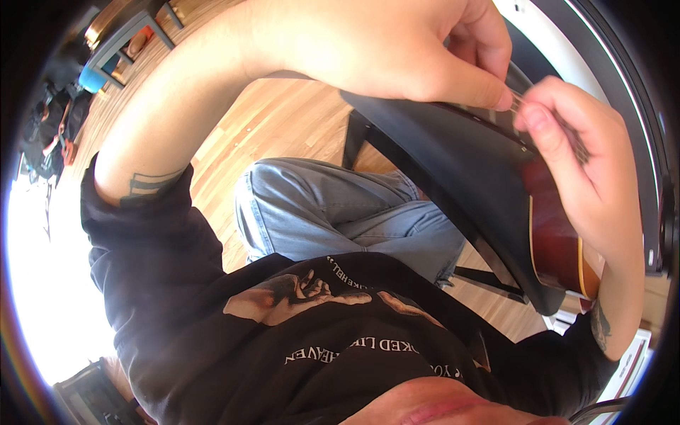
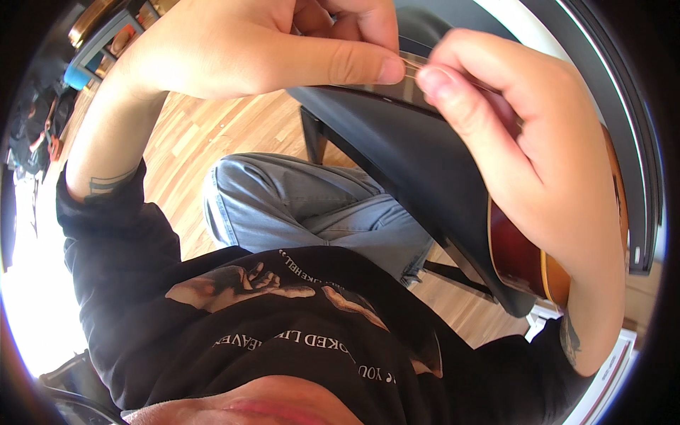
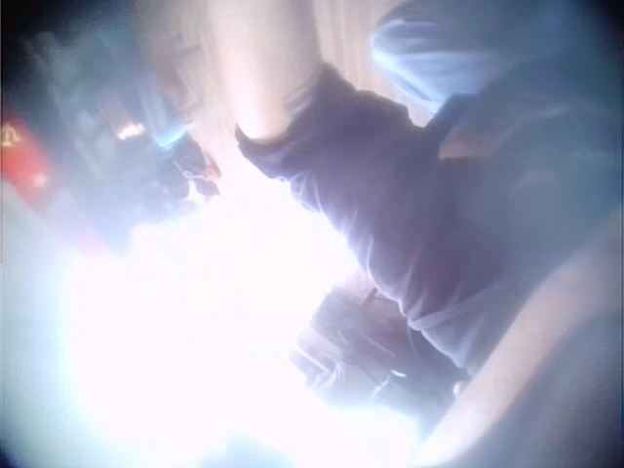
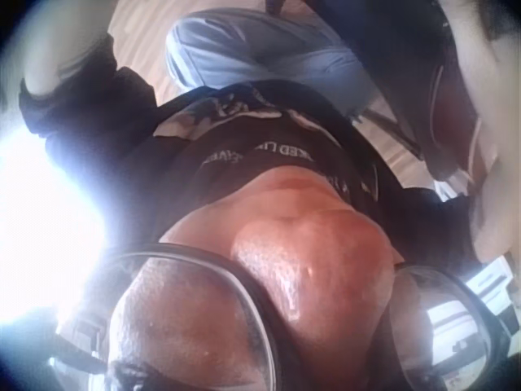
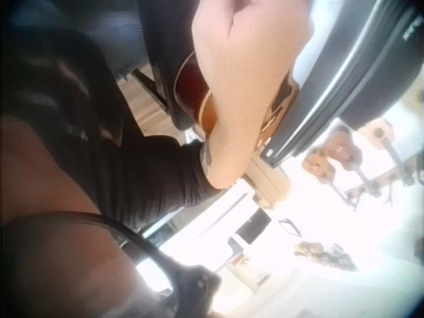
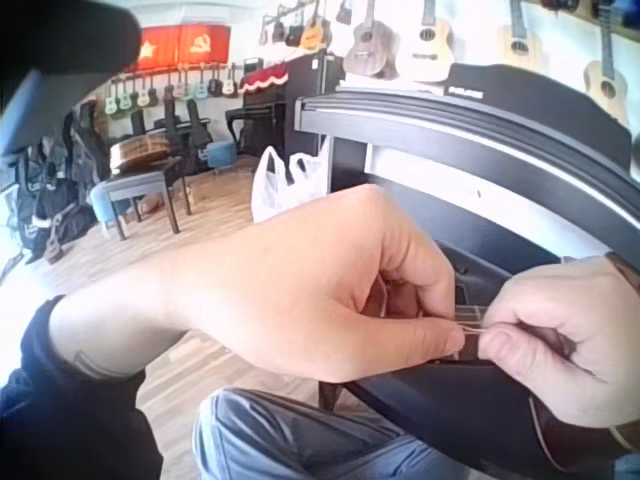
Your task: The person strings an acoustic guitar by hand. They thread a new string through the bridge, pull it up the neck, and wind it onto the tuning peg at the headstock, repeating the process for multiple strings.
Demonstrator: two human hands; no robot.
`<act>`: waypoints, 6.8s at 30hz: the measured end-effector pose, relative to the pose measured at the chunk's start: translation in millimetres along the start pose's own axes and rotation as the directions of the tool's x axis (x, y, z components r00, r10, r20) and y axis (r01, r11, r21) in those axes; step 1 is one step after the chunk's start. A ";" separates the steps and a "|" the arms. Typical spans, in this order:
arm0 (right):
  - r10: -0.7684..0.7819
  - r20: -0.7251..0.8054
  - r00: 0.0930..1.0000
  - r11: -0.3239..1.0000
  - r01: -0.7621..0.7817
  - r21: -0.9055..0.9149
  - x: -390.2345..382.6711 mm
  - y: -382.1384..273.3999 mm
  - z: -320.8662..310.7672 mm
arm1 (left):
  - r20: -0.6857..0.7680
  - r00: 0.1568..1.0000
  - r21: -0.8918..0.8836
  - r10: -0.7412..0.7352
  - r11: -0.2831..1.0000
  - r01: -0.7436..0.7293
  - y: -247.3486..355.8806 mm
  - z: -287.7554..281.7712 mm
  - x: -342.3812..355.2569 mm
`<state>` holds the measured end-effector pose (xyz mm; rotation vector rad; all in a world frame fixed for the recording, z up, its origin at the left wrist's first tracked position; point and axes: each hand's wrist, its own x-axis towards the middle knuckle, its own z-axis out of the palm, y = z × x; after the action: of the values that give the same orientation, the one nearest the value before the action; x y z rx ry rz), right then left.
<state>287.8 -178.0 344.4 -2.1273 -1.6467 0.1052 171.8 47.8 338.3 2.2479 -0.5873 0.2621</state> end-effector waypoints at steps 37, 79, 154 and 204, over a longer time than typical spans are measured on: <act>-0.280 0.194 0.940 0.838 0.338 -0.428 112.8 -49.3 76.1 | -0.253 0.935 0.455 0.249 0.884 -0.112 -114.4 -95.7 -206.7; -0.249 0.215 0.944 0.865 0.317 -0.390 57.3 6.4 36.7 | -0.463 0.886 0.130 -0.027 0.987 0.099 -46.9 5.4 -146.4; -0.368 -0.050 0.928 0.930 0.367 -0.027 49.5 66.5 38.6 | -0.093 0.995 0.153 -0.041 0.987 0.055 -97.8 1.9 -7.8; -0.366 -0.007 0.930 0.893 0.354 0.278 148.6 -77.1 164.4 | -0.870 0.369 0.320 0.326 0.944 -0.080 -130.2 47.9 -207.8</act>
<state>207.5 24.5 257.5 -1.5981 -1.9012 0.2532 54.5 157.1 146.7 1.7849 -0.1909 1.6796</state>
